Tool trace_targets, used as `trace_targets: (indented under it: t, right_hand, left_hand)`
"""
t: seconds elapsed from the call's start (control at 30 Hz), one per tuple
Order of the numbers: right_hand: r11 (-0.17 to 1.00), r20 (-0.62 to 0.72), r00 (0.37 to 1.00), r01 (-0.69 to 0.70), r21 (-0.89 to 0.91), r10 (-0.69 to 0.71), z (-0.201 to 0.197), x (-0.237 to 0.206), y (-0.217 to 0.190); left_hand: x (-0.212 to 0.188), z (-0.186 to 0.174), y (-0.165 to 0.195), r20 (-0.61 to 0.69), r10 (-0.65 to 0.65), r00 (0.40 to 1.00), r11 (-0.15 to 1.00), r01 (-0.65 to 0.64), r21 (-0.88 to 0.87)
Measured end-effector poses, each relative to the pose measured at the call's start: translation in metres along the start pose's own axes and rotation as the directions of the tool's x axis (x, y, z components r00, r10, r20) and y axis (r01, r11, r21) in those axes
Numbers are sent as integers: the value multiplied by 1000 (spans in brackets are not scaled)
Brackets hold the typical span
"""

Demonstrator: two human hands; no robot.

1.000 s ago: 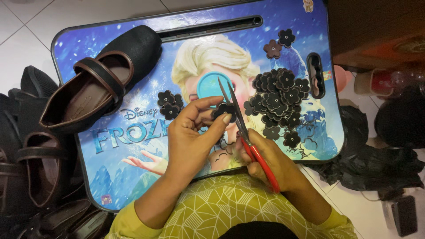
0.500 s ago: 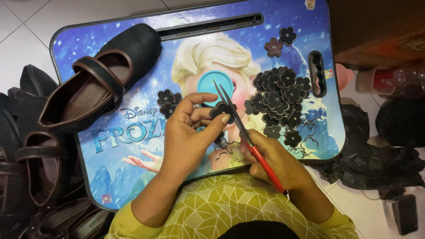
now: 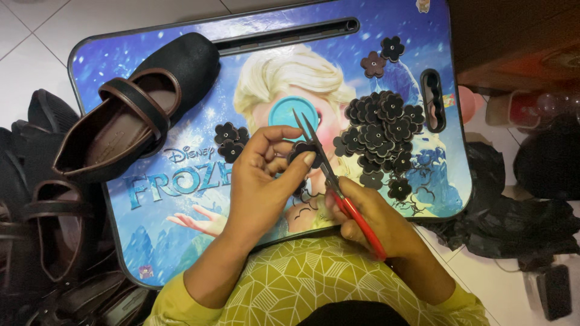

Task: The person sits on the floor with a Frozen-patterned lap desk and uses red-handled scissors to trim the edges of small black fabric flower pieces, one at a time, placing each finished flower onto a growing pile on the desk. A black strapped shoe rests on the desk beside the flowers.

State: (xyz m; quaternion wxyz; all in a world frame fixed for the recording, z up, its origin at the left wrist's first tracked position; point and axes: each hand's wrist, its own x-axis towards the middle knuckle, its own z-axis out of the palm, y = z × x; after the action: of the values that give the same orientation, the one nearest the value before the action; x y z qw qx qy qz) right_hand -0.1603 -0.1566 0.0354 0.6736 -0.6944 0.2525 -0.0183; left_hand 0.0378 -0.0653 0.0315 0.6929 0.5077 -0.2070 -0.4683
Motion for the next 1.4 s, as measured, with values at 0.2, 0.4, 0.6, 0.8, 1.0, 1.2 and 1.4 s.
trace_targets:
  t: [0.2,0.4,0.6,0.8,1.0,1.2,1.4]
  right_hand:
    - [988,5,1000,14,157,-15,10,5,-2]
    - [968,-2,999,-45,249,47,15,6,0]
    - [974,-16,999,-45,222,50,18,5,-5]
    - [968,-31,998,-51,247,61,20,7,-9]
    - [978,-38,998,-48,204,56,21,6,-3]
    - [966,-31,998,-37,255,46,21,5,1]
    - [976,-40,999,-25,214,34,19,7,-3]
  left_hand:
    - [-4,7,-6,15,-61,998,993,62,-99]
    - [-7,9,-3,17,-159,987,978,160,-135]
    - [-7,11,-7,28,-162,986,982,164,-98]
    - [-7,11,-12,32,-194,981,971,196,-139]
    - [-7,13,-15,49,-176,983,959,183,-219]
    - [-9,16,-14,70,-153,986,940,168,-297]
    - [-9,15,-15,66,-167,984,957,177,-229]
